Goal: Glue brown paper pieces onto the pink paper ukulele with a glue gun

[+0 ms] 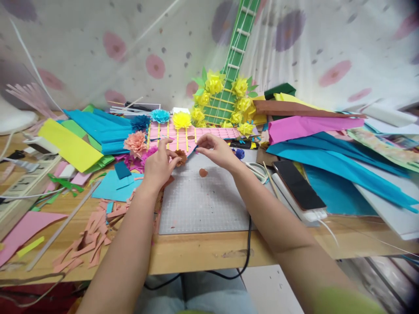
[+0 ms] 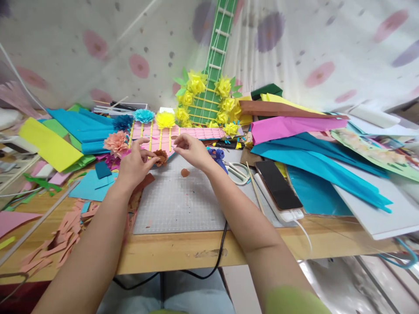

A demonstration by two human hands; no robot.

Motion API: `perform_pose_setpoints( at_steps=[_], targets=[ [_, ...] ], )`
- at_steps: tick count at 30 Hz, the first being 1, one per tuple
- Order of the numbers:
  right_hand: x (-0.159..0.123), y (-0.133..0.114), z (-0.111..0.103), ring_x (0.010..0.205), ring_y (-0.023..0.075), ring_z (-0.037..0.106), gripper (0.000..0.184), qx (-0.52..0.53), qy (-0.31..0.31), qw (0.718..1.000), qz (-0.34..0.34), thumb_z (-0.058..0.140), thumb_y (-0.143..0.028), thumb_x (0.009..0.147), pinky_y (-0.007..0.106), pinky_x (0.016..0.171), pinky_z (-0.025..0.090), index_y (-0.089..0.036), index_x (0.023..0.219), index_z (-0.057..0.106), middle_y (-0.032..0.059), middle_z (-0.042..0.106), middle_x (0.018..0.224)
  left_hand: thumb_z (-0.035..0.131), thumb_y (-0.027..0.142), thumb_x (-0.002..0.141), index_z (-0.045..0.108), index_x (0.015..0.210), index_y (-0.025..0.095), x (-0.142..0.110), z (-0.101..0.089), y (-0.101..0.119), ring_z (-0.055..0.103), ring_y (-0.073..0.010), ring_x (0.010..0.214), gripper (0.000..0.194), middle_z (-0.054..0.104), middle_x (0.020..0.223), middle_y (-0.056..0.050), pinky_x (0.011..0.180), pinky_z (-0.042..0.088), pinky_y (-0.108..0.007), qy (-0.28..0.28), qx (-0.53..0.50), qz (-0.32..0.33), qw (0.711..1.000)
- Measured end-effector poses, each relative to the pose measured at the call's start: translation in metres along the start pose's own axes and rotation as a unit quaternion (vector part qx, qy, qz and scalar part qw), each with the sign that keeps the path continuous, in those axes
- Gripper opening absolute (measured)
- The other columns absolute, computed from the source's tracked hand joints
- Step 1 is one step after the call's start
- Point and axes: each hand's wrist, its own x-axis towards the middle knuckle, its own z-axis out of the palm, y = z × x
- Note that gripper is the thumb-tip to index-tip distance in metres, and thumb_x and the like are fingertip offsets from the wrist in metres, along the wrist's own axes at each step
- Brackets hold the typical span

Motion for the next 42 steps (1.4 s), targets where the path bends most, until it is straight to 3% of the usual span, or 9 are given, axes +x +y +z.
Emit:
perform_pose_setpoints(
  at_steps=[4, 9, 14, 18, 24, 26, 30, 33, 42],
  targets=[
    [0.004, -0.01, 0.006, 0.082, 0.0134, 0.063, 0.024, -0.028, -0.121, 0.992, -0.012, 0.064, -0.018, 0.072, 0.029, 0.077, 0.047, -0.021, 0.094, 0.054, -0.0007, 0.068, 0.087, 0.063, 0.025, 0.081, 0.037, 0.128, 0.024, -0.003, -0.001, 0.008, 0.068, -0.0203, 0.09, 0.054, 0.074, 0.092, -0.001, 0.073, 0.047, -0.029, -0.045, 0.016, 0.018, 0.999],
    [-0.002, -0.016, 0.011, 0.079, 0.0142, 0.063, 0.024, -0.12, -0.152, 0.981, 0.001, 0.063, -0.017, 0.073, 0.026, 0.068, 0.045, -0.022, 0.096, 0.054, -0.0004, 0.07, 0.09, 0.062, 0.024, 0.081, 0.036, 0.132, 0.025, -0.003, 0.003, 0.01, 0.068, -0.0228, 0.095, 0.057, 0.074, 0.098, -0.002, 0.073, 0.047, -0.031, -0.075, 0.043, 0.04, 0.995],
    [-0.005, -0.009, 0.013, 0.065, 0.0128, 0.061, 0.021, -0.107, -0.139, 0.984, 0.009, 0.06, -0.015, 0.073, 0.025, 0.06, 0.042, -0.023, 0.091, 0.054, -0.0022, 0.068, 0.079, 0.063, 0.024, 0.078, 0.038, 0.133, 0.024, -0.005, 0.006, 0.01, 0.068, -0.0245, 0.096, 0.06, 0.074, 0.095, -0.003, 0.072, 0.047, -0.031, -0.072, 0.03, 0.069, 0.995],
    [-0.007, 0.01, 0.019, 0.061, 0.0112, 0.059, 0.024, 0.013, -0.094, 0.994, 0.047, 0.06, -0.018, 0.07, 0.025, 0.057, 0.045, -0.024, 0.092, 0.051, -0.004, 0.064, 0.077, 0.064, 0.023, 0.073, 0.037, 0.131, 0.025, -0.004, 0.006, 0.007, 0.068, -0.0197, 0.079, 0.063, 0.074, 0.09, 0.0, 0.067, 0.047, -0.029, -0.058, -0.029, 0.049, 0.997],
    [-0.004, 0.038, 0.034, 0.076, 0.0119, 0.062, 0.027, 0.211, 0.045, 0.971, 0.105, 0.067, -0.022, 0.063, 0.028, 0.074, 0.049, -0.021, 0.081, 0.047, -0.0037, 0.059, 0.075, 0.058, 0.024, 0.077, 0.041, 0.116, 0.021, 0.005, 0.006, -0.009, 0.064, -0.013, 0.067, 0.042, 0.071, 0.08, 0.001, 0.068, 0.048, -0.03, 0.126, -0.248, -0.068, 0.958],
    [-0.004, 0.042, 0.037, 0.076, 0.0118, 0.062, 0.031, 0.247, 0.064, 0.96, 0.118, 0.068, -0.025, 0.061, 0.028, 0.075, 0.048, -0.021, 0.083, 0.047, -0.0039, 0.059, 0.075, 0.066, 0.027, 0.072, 0.042, 0.112, 0.021, 0.007, 0.007, -0.009, 0.062, -0.0126, 0.065, 0.046, 0.069, 0.076, 0.003, 0.068, 0.047, -0.03, 0.147, -0.262, -0.076, 0.951],
    [-0.006, 0.042, 0.037, 0.074, 0.0113, 0.061, 0.037, 0.282, 0.039, 0.952, 0.113, 0.072, -0.03, 0.057, 0.027, 0.074, 0.048, -0.022, 0.083, 0.047, -0.0046, 0.059, 0.075, 0.073, 0.032, 0.062, 0.042, 0.113, 0.023, 0.002, 0.016, 0.003, 0.059, -0.0115, 0.06, 0.061, 0.068, 0.076, 0.003, 0.06, 0.043, -0.027, 0.069, -0.247, -0.046, 0.966],
    [-0.008, 0.04, 0.036, 0.075, 0.0113, 0.061, 0.038, 0.282, 0.028, 0.953, 0.103, 0.074, -0.032, 0.056, 0.027, 0.073, 0.048, -0.022, 0.081, 0.048, -0.0045, 0.059, 0.076, 0.071, 0.032, 0.064, 0.04, 0.111, 0.022, -0.002, 0.024, 0.01, 0.058, -0.0106, 0.058, 0.058, 0.069, 0.077, 0.002, 0.058, 0.041, -0.025, 0.023, -0.258, -0.054, 0.964],
    [-0.008, 0.043, 0.033, 0.073, 0.0109, 0.06, 0.033, 0.279, -0.011, 0.957, 0.082, 0.075, -0.031, 0.058, 0.029, 0.076, 0.05, -0.022, 0.078, 0.051, -0.0039, 0.059, 0.076, 0.072, 0.033, 0.062, 0.039, 0.105, 0.022, 0.0, 0.031, 0.009, 0.056, -0.01, 0.055, 0.055, 0.069, 0.074, 0.002, 0.056, 0.039, -0.023, 0.021, -0.272, -0.096, 0.957]
  ],
)
